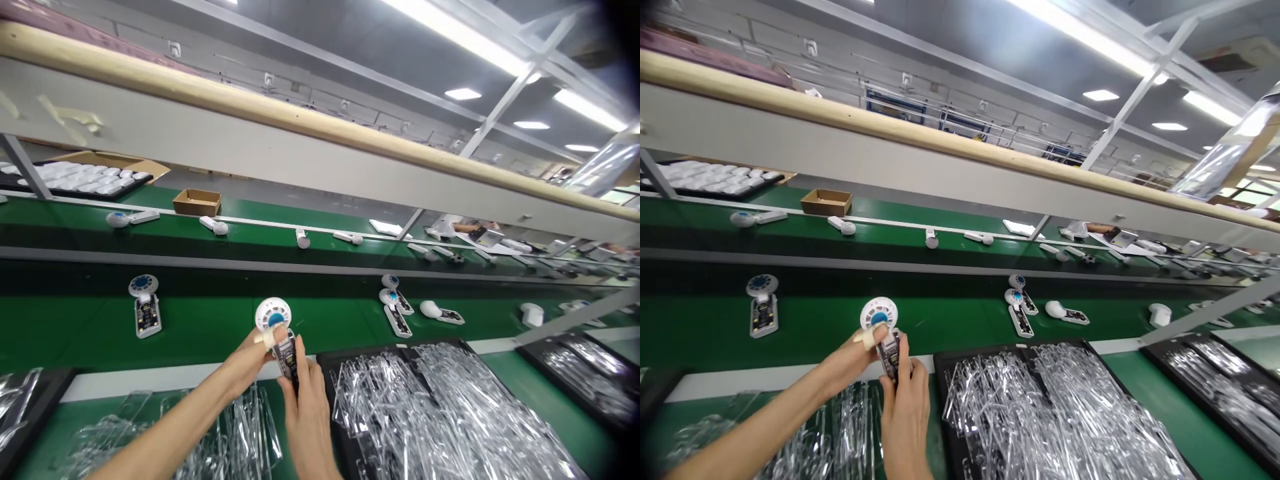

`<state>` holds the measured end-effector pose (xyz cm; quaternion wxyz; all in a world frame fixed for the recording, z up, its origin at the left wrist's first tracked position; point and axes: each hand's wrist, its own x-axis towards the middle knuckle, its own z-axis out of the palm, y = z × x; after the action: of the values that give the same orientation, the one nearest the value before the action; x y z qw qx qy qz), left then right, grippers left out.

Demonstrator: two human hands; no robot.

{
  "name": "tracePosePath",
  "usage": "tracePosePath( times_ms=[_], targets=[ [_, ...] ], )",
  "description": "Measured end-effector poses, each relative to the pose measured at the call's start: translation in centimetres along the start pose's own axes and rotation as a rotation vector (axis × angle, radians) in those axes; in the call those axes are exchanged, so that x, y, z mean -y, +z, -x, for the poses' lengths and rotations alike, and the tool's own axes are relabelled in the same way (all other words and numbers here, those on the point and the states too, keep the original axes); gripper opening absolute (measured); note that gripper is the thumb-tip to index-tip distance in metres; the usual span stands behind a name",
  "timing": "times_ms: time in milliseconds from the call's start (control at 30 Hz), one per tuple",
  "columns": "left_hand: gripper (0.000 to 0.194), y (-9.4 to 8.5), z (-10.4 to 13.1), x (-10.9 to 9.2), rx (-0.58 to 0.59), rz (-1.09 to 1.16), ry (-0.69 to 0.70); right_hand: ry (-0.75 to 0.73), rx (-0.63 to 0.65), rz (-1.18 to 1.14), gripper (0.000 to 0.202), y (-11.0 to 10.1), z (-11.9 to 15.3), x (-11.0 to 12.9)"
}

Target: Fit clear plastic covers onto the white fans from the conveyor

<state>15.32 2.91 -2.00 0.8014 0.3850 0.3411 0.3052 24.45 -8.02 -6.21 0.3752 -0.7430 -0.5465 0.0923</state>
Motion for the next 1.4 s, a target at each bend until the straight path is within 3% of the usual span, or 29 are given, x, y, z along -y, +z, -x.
tracePosePath(
  times_ms=[67, 133, 200, 333, 567, 700, 800, 867, 933, 967, 1033, 1133, 1200, 1300, 1400],
  targets=[
    [0.05, -0.3, 0.5, 0.9, 0.013, -0.058, -0.062, -0.03, 0.019, -0.021, 0.049, -0.4, -0.2, 0.3],
    [0.049, -0.2, 0.9, 1.3, -0.073, -0.108, -0.027, 0.018, 0.031, -0.114, 0.047, -0.4, -0.9, 0.6],
    [0.048, 0.3, 1.3, 1.1, -0.179, -0.117, 0.071, 0.176, -0.043, -0.262, 0.046, 0.0, -2.1, 0.7],
    [0.045, 1.3, 2.0, 0.4, -0.209, -0.136, 0.236, 0.438, -0.191, -0.423, 0.054, 1.3, -4.8, 0.4],
    [0.034, 0.5, 2.4, 2.0, -0.318, -0.143, 0.271, 0.379, -0.208, -0.345, 0.059, 2.0, -5.4, 0.1],
    [0.038, 0.1, -0.3, 2.4, -0.312, -0.271, 0.206, 0.437, -0.122, -0.25, 0.062, 3.8, -6.6, -1.4],
    [0.046, -2.8, -2.4, 0.4, -0.329, -0.416, 0.125, 0.527, -0.033, -0.158, 0.063, 5.9, -9.2, -3.6],
    [0.06, -6.5, -1.2, -1.4, -0.451, -0.507, 0.164, 0.56, 0.037, -0.081, 0.063, 7.4, -11.2, -5.0],
    [0.073, -10.8, 2.6, -2.5, -0.63, -0.66, 0.246, 0.561, 0.107, -0.013, 0.062, 8.3, -12.8, -6.0],
    [0.07, -12.9, 5.3, -2.5, -0.747, -0.882, 0.317, 0.549, 0.139, 0.016, 0.06, 8.6, -13.3, -6.3],
    [0.064, -16.4, 11.1, -0.8, -0.882, -1.181, 0.313, 0.492, 0.18, 0.067, 0.054, 8.7, -13.5, -6.2],
    [0.059, -19.7, 17.9, 4.6, -0.931, -1.317, 0.151, 0.341, 0.191, 0.118, 0.047, 8.2, -10.9, -4.4],
    [0.056, -20.4, 20.0, 8.4, -0.91, -1.339, 0.101, 0.188, 0.245, 0.129, 0.047, 7.7, -7.2, -2.5],
    [0.054, -20.1, 20.0, 11.6, -0.852, -1.331, 0.144, -0.093, 0.447, 0.178, 0.057, 7.2, -0.6, 0.0],
    [0.051, -19.2, 18.5, 11.7, -0.816, -1.227, 0.144, -0.157, 0.568, 0.267, 0.06, 6.7, 4.1, 1.2]
  ],
)
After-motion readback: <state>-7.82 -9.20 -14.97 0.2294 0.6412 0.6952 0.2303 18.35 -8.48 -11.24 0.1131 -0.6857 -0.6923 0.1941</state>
